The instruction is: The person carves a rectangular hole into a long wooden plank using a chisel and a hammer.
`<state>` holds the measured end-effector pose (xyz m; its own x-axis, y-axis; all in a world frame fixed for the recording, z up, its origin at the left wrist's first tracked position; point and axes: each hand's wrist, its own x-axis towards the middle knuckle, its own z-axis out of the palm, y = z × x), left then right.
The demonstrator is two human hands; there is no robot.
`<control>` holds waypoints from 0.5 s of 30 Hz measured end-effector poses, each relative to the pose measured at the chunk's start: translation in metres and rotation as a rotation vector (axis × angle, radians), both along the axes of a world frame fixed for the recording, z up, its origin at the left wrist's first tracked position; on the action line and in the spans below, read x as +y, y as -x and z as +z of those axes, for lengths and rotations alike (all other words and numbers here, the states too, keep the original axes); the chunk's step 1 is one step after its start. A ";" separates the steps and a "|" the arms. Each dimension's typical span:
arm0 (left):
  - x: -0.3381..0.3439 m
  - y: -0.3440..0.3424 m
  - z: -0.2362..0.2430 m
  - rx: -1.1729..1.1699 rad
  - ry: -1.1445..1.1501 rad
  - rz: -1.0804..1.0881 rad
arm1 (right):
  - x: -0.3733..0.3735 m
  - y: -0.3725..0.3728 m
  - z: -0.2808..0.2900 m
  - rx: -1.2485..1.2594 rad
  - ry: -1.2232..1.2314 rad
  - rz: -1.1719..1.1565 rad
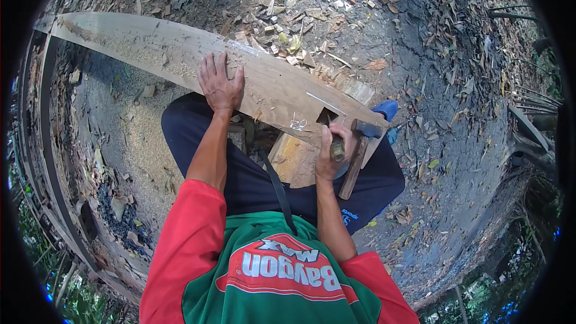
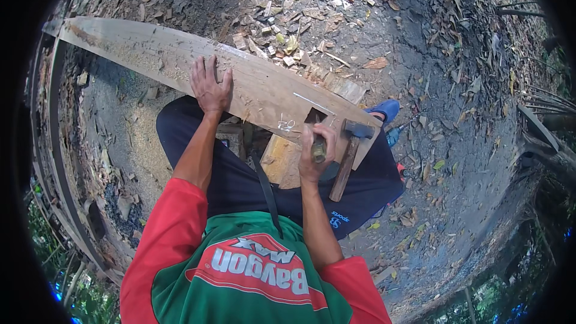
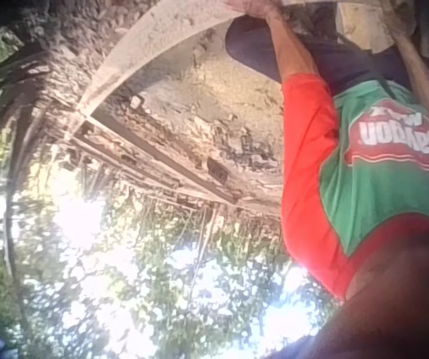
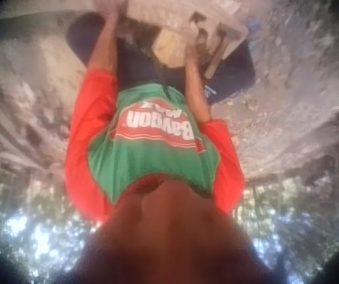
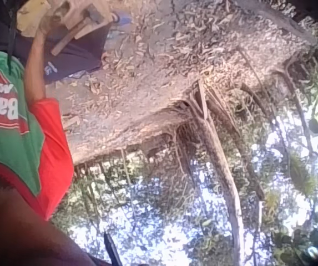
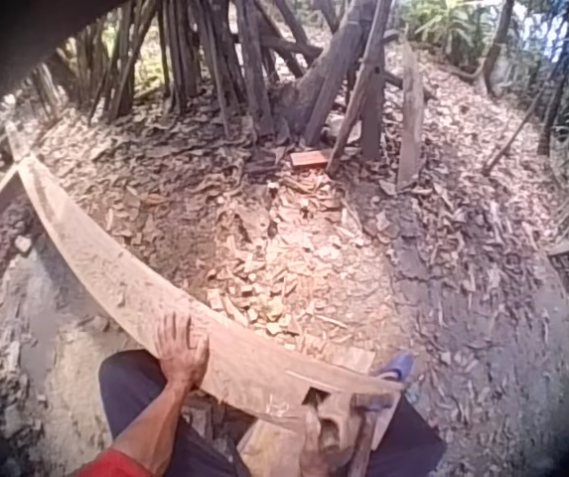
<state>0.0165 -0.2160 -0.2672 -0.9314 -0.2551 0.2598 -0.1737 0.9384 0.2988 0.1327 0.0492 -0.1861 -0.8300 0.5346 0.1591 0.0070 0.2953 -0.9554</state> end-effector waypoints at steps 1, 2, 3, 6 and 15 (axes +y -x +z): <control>0.001 0.000 0.000 -0.003 -0.003 0.000 | -0.001 -0.003 0.000 0.017 -0.027 -0.050; 0.001 0.000 -0.001 -0.005 -0.002 0.003 | 0.002 -0.003 0.000 0.006 0.071 -0.091; 0.001 -0.001 -0.001 -0.007 -0.001 0.006 | 0.007 0.000 -0.001 -0.005 0.169 -0.133; 0.003 0.005 0.002 0.005 0.003 -0.005 | 0.028 0.009 -0.011 0.040 0.198 -0.138; 0.001 0.001 -0.002 -0.016 0.010 0.002 | 0.026 -0.005 -0.003 0.032 0.053 0.237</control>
<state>0.0156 -0.2149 -0.2687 -0.9348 -0.2546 0.2476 -0.1803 0.9409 0.2868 0.1379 0.0754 -0.1889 -0.9281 0.3341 0.1642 -0.0867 0.2350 -0.9681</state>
